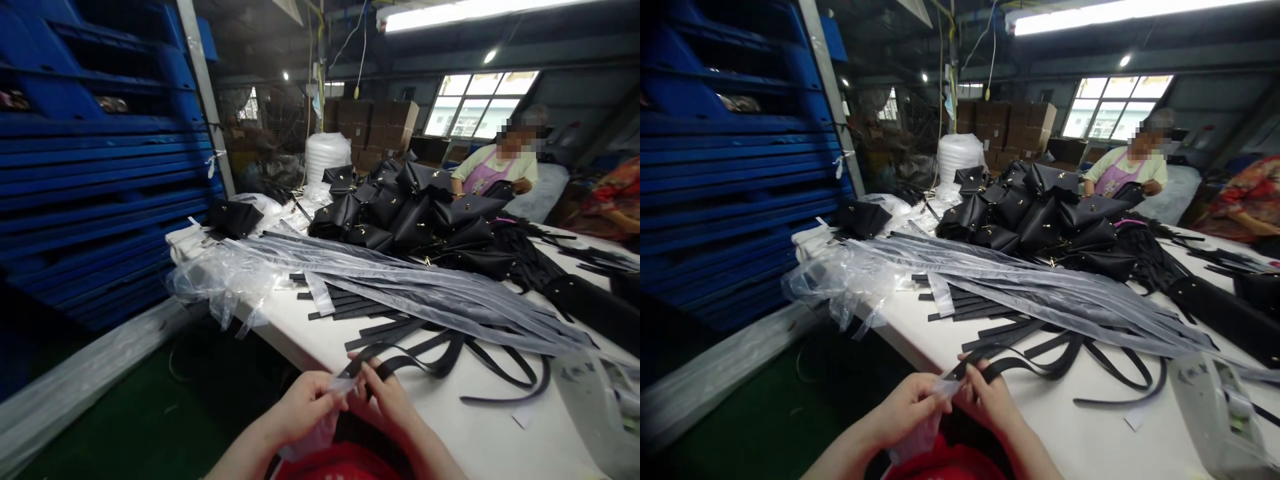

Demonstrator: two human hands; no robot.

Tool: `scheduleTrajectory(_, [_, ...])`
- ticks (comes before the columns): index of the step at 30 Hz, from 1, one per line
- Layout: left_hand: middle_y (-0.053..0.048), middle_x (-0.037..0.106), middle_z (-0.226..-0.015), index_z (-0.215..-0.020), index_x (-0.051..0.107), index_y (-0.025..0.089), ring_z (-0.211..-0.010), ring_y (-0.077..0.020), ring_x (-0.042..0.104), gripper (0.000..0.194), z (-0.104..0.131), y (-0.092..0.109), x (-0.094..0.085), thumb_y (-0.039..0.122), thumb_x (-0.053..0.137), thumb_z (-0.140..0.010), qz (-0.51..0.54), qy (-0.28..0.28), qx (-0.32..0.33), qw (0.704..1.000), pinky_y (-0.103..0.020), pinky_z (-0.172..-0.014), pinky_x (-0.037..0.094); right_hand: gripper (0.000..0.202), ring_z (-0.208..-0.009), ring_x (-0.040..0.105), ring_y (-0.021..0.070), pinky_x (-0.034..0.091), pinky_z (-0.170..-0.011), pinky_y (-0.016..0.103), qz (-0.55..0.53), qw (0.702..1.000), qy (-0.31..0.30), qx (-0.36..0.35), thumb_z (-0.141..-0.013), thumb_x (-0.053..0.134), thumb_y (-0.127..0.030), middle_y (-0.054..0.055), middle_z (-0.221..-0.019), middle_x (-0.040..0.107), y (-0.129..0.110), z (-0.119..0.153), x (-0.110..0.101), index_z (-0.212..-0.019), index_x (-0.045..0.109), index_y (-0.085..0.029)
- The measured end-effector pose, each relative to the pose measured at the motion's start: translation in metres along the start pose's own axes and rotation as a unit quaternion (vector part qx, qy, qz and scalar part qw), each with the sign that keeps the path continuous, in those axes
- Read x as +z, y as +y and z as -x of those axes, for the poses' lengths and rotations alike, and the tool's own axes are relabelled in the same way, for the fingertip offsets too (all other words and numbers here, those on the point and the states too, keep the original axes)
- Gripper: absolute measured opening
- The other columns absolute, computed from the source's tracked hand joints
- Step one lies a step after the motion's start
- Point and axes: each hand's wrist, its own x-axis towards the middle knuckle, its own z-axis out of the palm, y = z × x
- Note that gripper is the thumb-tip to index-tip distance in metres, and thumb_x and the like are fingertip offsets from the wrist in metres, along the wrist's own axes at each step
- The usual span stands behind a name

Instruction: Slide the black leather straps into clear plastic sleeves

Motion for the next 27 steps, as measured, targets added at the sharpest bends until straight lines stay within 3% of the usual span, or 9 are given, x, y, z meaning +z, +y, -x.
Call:
scheduleTrajectory(3, [-0.004,0.064,-0.072,-0.071,0.072,0.012,-0.066,-0.0149,0.057,0.034,0.001,0.001,-0.009,0.038,0.055,-0.084,-0.047,0.026,-0.016,0.998,-0.023,-0.064,0.043,0.044,-0.053,0.049,0.0113,0.039,-0.055,0.025,-0.097,0.992,0.080,-0.008,-0.079,0.063,-0.058,0.000,-0.060,0.057,-0.006,-0.002,-0.020,-0.086,0.068,-0.016])
scheduleTrajectory(6, [-0.004,0.065,-0.073,-0.071,0.072,0.013,-0.067,-0.0158,0.058,0.031,-0.005,-0.004,-0.016,0.035,0.055,-0.083,-0.075,0.034,-0.045,0.996,-0.024,-0.065,0.043,0.038,-0.071,0.058,0.0166,0.044,-0.069,0.029,-0.176,0.976,0.129,-0.003,-0.077,0.067,-0.054,0.003,-0.072,0.064,-0.016,0.000,-0.043,-0.083,0.069,-0.017])
scheduleTrajectory(8, [-0.004,0.065,-0.072,-0.069,0.071,0.013,-0.066,-0.0162,0.058,0.031,-0.010,-0.010,-0.016,0.036,0.055,-0.082,-0.080,0.028,-0.054,0.995,-0.025,-0.064,0.043,0.040,-0.084,0.060,0.0199,0.044,-0.081,0.032,-0.133,0.980,0.146,-0.010,-0.081,0.059,-0.057,0.005,-0.083,0.068,-0.022,0.004,-0.052,-0.081,0.071,-0.018])
scheduleTrajectory(12, [-0.004,0.063,-0.068,-0.063,0.068,0.013,-0.065,-0.0164,0.056,0.033,-0.018,-0.016,-0.005,0.040,0.060,-0.080,-0.099,0.015,-0.057,0.993,-0.025,-0.062,0.042,0.053,-0.102,0.056,0.0208,0.038,-0.097,0.034,0.113,0.980,0.140,-0.088,-0.093,0.037,-0.059,0.005,-0.102,0.068,-0.034,0.019,-0.053,-0.090,0.075,-0.023])
scheduleTrajectory(15, [-0.003,0.061,-0.063,-0.060,0.065,0.014,-0.062,-0.0160,0.054,0.034,-0.023,-0.016,0.005,0.045,0.065,-0.074,-0.085,0.008,-0.085,0.993,-0.024,-0.057,0.040,0.056,-0.083,0.060,0.0176,0.046,-0.080,0.032,0.175,0.976,0.065,-0.110,-0.095,0.031,-0.058,0.005,-0.090,0.069,-0.039,0.027,-0.047,-0.097,0.074,-0.022])
scheduleTrajectory(19, [-0.002,0.058,-0.061,-0.063,0.063,0.013,-0.059,-0.0152,0.050,0.036,-0.029,-0.012,0.015,0.049,0.066,-0.069,-0.016,-0.024,-0.130,0.991,-0.023,-0.054,0.037,0.031,-0.055,0.057,0.0124,0.046,-0.058,0.026,0.091,0.990,0.059,-0.086,-0.083,0.063,-0.049,-0.002,-0.063,0.062,-0.034,0.030,-0.039,-0.094,0.066,-0.021])
scheduleTrajectory(22, [0.000,0.054,-0.057,-0.063,0.061,0.013,-0.056,-0.0132,0.046,0.036,-0.031,-0.007,0.019,0.049,0.066,-0.067,0.028,-0.050,-0.149,0.987,-0.023,-0.052,0.034,0.028,-0.055,0.061,0.0137,0.048,-0.056,0.025,0.041,0.996,0.054,-0.058,-0.073,0.075,-0.040,-0.004,-0.060,0.062,-0.029,0.028,-0.037,-0.084,0.059,-0.020])
scheduleTrajectory(27, [0.000,0.057,-0.061,-0.067,0.062,0.012,-0.058,-0.0123,0.047,0.035,-0.034,0.001,0.022,0.046,0.067,-0.070,0.039,-0.093,-0.121,0.987,-0.022,-0.055,0.037,0.020,-0.064,0.061,0.0139,0.049,-0.063,0.026,0.100,0.989,0.061,-0.087,-0.067,0.080,-0.032,0.000,-0.070,0.067,-0.023,0.022,-0.040,-0.073,0.065,-0.019])
